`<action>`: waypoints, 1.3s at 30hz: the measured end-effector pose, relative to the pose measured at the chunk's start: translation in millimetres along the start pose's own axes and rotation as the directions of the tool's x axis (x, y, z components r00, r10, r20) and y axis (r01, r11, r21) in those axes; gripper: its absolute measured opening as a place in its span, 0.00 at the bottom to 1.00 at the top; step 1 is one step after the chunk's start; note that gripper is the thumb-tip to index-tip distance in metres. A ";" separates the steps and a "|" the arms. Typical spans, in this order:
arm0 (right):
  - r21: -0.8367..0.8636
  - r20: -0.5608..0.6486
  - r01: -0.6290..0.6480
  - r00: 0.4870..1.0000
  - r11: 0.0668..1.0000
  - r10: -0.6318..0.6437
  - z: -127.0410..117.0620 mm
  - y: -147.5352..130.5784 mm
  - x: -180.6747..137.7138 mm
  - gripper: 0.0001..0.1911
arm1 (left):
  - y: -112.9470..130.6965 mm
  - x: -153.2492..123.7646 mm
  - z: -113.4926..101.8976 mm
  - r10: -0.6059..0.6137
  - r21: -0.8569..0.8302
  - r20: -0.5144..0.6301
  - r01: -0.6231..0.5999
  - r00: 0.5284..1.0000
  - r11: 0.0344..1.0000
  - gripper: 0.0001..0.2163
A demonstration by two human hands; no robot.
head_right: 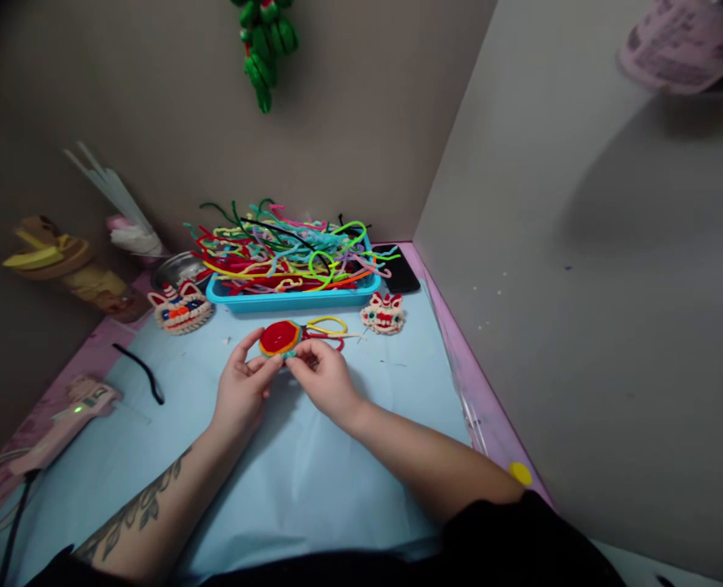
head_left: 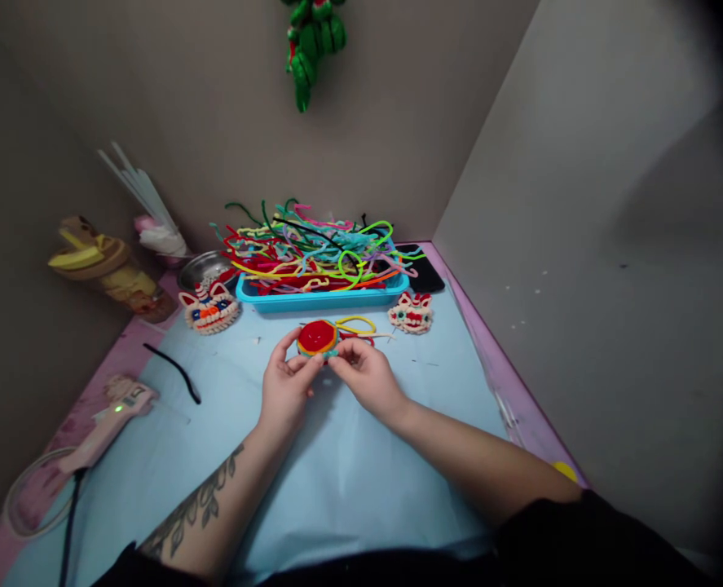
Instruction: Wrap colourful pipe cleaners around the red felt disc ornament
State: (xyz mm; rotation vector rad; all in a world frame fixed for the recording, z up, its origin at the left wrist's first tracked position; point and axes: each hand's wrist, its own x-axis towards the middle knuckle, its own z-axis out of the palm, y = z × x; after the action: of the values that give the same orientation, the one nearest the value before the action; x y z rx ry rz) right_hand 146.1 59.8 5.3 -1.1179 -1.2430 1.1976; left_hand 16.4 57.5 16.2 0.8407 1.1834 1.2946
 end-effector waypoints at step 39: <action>-0.527 0.058 0.202 0.978 0.825 -0.203 -16.5 -4.3 10.4 0.04 | 4.0 -3.9 -5.9 0.249 0.369 0.046 -0.248 0.967 0.896 0.26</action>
State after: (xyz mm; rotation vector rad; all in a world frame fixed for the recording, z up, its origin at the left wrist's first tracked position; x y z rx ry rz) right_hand 162.4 70.5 9.7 -1.3362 -1.7090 0.6994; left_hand 10.1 53.4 19.3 1.3042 1.3810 1.2908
